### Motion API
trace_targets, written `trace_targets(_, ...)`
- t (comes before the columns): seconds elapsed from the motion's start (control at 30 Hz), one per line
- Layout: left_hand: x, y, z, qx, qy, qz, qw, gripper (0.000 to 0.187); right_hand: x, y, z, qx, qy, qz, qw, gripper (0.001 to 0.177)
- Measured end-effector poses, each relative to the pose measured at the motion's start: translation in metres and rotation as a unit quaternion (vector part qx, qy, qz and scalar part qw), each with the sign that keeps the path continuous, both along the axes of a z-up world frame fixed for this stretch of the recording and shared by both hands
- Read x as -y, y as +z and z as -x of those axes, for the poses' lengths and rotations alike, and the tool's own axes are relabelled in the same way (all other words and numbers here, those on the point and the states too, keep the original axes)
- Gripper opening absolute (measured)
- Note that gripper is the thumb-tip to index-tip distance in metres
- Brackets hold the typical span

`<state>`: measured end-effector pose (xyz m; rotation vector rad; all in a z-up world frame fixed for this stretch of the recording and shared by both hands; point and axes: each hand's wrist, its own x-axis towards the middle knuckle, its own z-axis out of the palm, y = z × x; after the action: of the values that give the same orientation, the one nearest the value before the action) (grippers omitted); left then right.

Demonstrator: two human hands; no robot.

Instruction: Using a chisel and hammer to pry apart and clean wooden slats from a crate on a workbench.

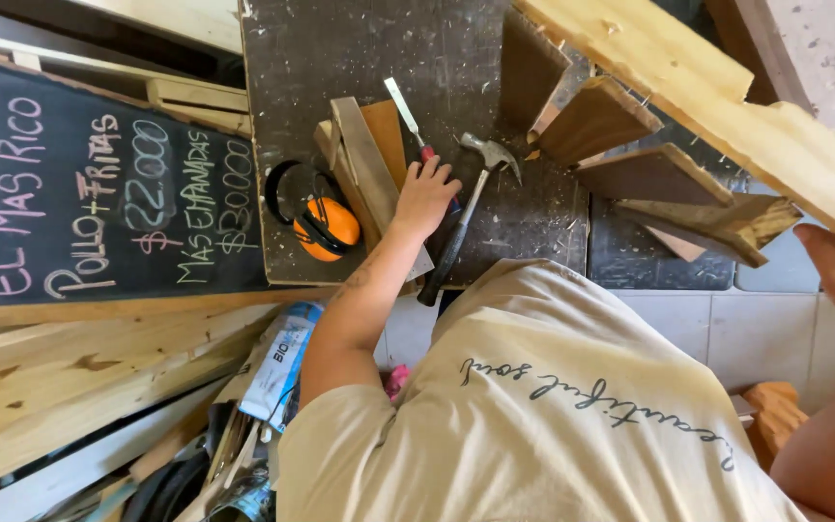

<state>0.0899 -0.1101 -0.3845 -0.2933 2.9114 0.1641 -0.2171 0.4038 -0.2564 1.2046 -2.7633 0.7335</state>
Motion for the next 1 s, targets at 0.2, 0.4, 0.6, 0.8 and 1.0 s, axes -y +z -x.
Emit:
trace_targets(0.2, 0.023, 0.037, 0.017, -0.219, -0.127, 0.089, 0.963, 0.018, 0.023, 0.046, -0.013, 0.088, -0.100, 0.017, 0.991, 0.059)
trace_targets(0.4, 0.032, 0.222, 0.033, -0.451, 0.018, -0.044, 0.891, 0.038, 0.055, 0.090, -0.047, -0.146, -0.133, -0.257, 0.946, 0.044)
trace_targets(0.6, -0.009, 0.396, 0.054, -0.757, -0.048, -0.198, 0.620, 0.030, 0.059, 0.080, -0.066, -0.160, -0.181, -0.310, 0.920, 0.049)
trace_targets(0.8, -0.045, 0.444, 0.090, -0.721, -0.133, -0.277, 0.621, 0.030, 0.065, 0.075, -0.079, -0.179, -0.181, -0.321, 0.912, 0.037)
trace_targets(1.0, -0.068, 0.442, 0.120, -0.624, -0.215, -0.340, 0.670, 0.037, 0.072, 0.078, -0.085, -0.199, -0.180, -0.313, 0.911, 0.028)
